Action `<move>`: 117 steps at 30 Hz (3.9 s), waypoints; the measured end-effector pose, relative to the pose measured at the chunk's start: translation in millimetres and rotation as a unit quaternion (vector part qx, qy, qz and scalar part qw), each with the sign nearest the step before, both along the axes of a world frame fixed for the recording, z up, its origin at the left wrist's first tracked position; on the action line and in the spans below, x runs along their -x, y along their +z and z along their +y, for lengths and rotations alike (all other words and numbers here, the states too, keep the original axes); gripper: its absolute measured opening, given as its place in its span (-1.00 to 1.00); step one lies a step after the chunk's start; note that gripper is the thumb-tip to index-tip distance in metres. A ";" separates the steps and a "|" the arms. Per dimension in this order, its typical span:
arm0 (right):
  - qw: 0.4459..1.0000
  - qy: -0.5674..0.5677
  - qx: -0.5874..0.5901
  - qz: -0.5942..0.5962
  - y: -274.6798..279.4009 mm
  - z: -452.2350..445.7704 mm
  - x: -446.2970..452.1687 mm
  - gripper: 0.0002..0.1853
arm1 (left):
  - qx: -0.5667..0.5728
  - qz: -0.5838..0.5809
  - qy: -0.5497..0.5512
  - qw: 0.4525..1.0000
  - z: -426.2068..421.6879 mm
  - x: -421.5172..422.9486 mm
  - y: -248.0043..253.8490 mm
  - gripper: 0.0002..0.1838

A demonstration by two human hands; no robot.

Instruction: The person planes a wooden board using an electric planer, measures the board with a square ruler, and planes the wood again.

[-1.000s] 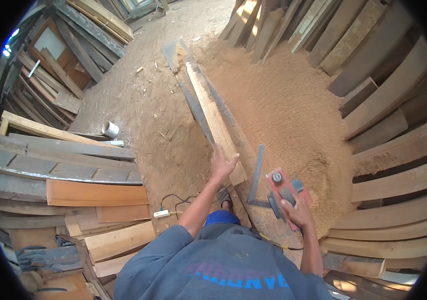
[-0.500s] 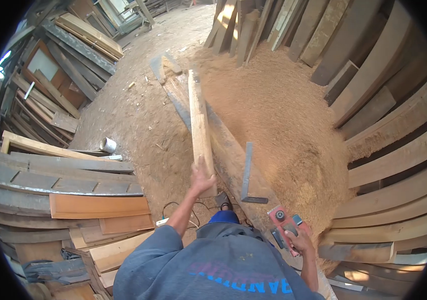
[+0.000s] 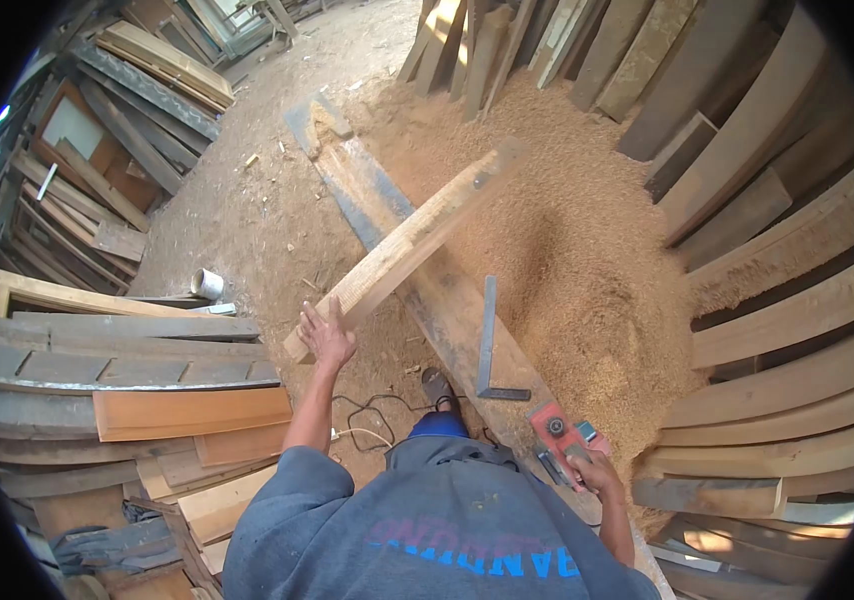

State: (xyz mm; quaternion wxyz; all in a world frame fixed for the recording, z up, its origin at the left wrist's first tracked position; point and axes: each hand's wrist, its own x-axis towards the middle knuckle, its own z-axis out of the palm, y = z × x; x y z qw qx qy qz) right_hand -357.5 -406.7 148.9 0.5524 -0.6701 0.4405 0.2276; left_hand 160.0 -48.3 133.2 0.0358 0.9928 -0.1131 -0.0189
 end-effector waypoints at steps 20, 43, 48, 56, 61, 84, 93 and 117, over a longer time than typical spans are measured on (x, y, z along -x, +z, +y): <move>0.876 0.133 0.463 -0.021 41.8 -105.2 -203.2 -0.18 | -0.024 0.001 -0.019 1.000 -27.5 -84.7 -18.5 0.06; 0.801 0.345 0.485 0.065 -3.6 -102.1 -345.5 0.02 | 0.685 0.410 0.097 0.595 -178.2 -26.0 -43.0 -0.23; 0.857 0.258 0.444 0.029 -14.2 -87.5 -334.7 -0.08 | 0.701 0.418 0.094 0.570 -194.4 -66.7 -60.0 -0.09; 0.938 0.274 0.209 -0.046 101.9 -84.9 -373.7 -0.15 | 0.641 0.308 0.075 0.699 -181.4 -6.8 -55.6 0.12; 0.971 0.130 -0.131 -0.149 50.0 -43.1 -336.3 -0.39 | 0.732 0.497 0.133 0.448 -163.8 105.1 -9.5 -0.01; 0.813 0.149 0.132 -0.548 237.4 131.4 -356.5 -0.11 | 0.917 0.382 0.021 0.113 -101.2 73.2 147.5 -0.34; 0.723 0.086 0.149 -0.669 267.6 136.6 -434.9 -0.28 | 0.921 0.372 -0.071 0.092 -118.2 31.6 245.9 -0.32; 0.783 0.096 0.117 -0.603 258.0 119.5 -442.1 -0.33 | 0.918 0.382 -0.088 0.064 -135.2 12.1 217.0 -0.26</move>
